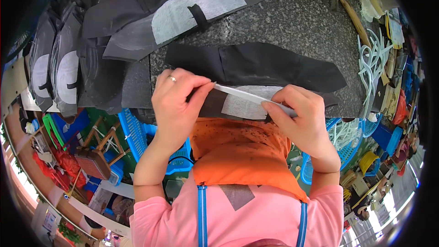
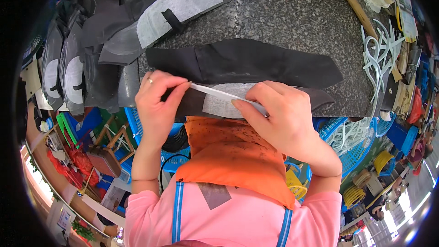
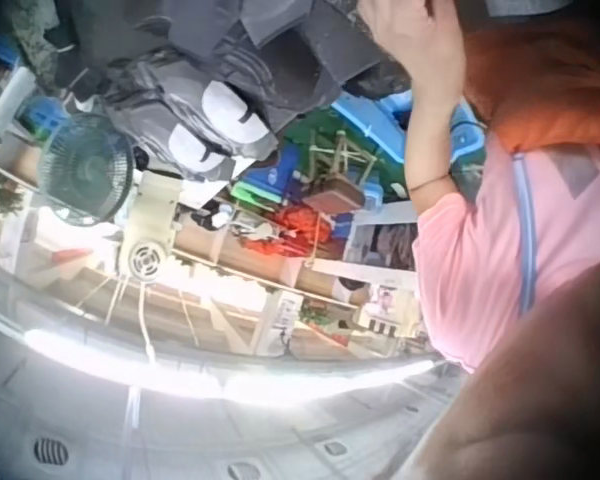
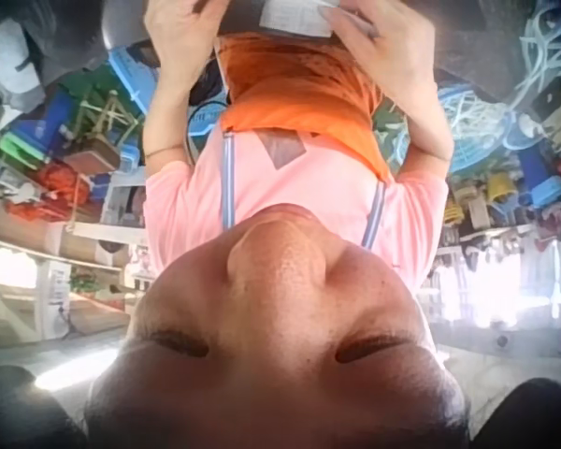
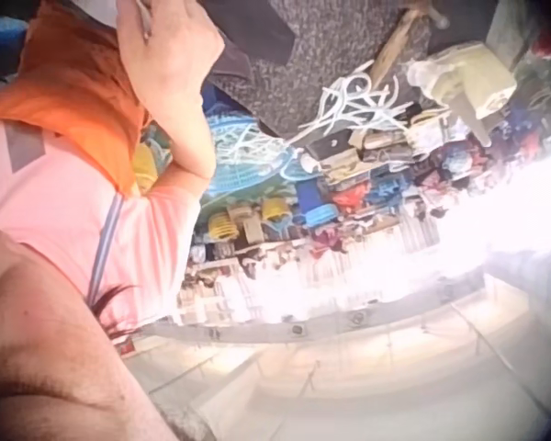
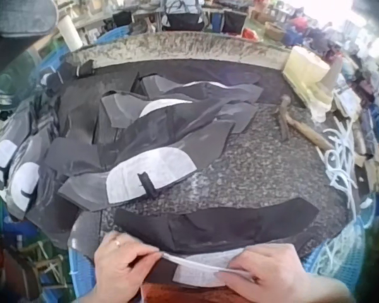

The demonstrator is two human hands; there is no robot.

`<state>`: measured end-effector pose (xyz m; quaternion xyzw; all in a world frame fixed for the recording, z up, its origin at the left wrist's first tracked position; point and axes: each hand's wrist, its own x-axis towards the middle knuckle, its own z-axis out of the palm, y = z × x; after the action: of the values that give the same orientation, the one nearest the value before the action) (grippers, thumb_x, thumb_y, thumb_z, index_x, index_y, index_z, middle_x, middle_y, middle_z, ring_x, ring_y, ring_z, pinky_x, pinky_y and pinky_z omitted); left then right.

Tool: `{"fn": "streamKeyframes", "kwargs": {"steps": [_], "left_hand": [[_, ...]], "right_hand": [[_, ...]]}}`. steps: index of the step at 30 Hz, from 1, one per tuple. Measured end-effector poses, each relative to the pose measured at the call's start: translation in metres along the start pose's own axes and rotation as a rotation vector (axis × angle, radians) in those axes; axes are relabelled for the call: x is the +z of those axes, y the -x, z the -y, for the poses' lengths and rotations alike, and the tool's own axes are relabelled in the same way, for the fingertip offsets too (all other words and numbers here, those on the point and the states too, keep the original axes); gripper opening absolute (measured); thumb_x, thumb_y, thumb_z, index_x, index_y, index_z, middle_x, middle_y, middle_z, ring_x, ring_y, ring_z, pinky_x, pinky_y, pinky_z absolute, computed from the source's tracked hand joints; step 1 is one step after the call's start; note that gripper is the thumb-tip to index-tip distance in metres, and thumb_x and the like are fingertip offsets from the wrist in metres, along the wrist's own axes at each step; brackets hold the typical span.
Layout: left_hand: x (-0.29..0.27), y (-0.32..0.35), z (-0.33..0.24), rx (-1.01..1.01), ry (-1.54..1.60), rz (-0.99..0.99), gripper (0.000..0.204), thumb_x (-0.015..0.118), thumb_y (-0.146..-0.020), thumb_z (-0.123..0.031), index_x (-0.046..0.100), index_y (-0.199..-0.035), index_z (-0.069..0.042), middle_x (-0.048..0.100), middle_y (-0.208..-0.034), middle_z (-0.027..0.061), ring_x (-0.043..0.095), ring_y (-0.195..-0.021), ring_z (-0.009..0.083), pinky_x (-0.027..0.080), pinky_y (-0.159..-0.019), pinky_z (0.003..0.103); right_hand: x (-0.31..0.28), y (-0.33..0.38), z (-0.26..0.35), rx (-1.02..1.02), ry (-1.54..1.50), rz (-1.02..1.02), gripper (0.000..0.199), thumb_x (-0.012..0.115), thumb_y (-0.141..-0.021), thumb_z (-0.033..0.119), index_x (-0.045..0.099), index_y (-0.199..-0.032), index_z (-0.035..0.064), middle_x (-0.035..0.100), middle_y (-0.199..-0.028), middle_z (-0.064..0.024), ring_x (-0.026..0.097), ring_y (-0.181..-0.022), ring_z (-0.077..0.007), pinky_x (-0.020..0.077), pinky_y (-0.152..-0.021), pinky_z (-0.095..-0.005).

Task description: The person applies adhesive strips to the edges of black fabric shoe components, folds the edges over to secure them, and occasionally uses a hammer to press the seams flat on a work bench.

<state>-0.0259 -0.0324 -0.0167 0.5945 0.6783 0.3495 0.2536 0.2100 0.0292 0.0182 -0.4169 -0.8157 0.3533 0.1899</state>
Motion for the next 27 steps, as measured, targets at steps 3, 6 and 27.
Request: {"fn": "streamKeyframes", "kwargs": {"steps": [3,6,27], "left_hand": [[0.008,-0.005,0.007,0.151,-0.306,0.002,0.02,0.082,-0.073,-0.012,0.07,-0.089,-0.009,0.061,-0.091,0.0038,0.057,-0.09,0.0252,0.043,-0.085,0.038],[-0.002,0.003,0.012,0.216,-0.505,-0.238,0.036,0.081,-0.074,-0.017,0.07,-0.107,-0.007,0.054,-0.113,0.0111,0.055,-0.103,0.0299,0.043,-0.091,0.043],[0.071,0.028,-0.017,0.636,-0.13,0.06,0.033,0.067,-0.08,-0.007,0.067,-0.112,0.001,0.064,-0.121,0.0163,0.06,-0.115,0.032,0.055,-0.096,0.044]], "right_hand": [[-0.001,0.0,0.0,0.103,0.008,0.045,0.019,0.076,-0.082,0.014,0.061,-0.074,0.0058,0.058,-0.064,-0.0082,0.059,-0.055,-0.0266,0.0458,-0.05,-0.0371],[-0.004,0.0,-0.002,0.171,-0.017,0.088,0.019,0.075,-0.083,0.016,0.062,-0.075,0.0044,0.059,-0.065,-0.0091,0.06,-0.055,-0.026,0.0461,-0.05,-0.0361],[-0.021,-0.007,-0.028,0.037,0.088,0.26,0.023,0.073,-0.084,0.013,0.054,-0.076,0.0015,0.052,-0.062,-0.012,0.054,-0.053,-0.0246,0.041,-0.051,-0.0361]]}}
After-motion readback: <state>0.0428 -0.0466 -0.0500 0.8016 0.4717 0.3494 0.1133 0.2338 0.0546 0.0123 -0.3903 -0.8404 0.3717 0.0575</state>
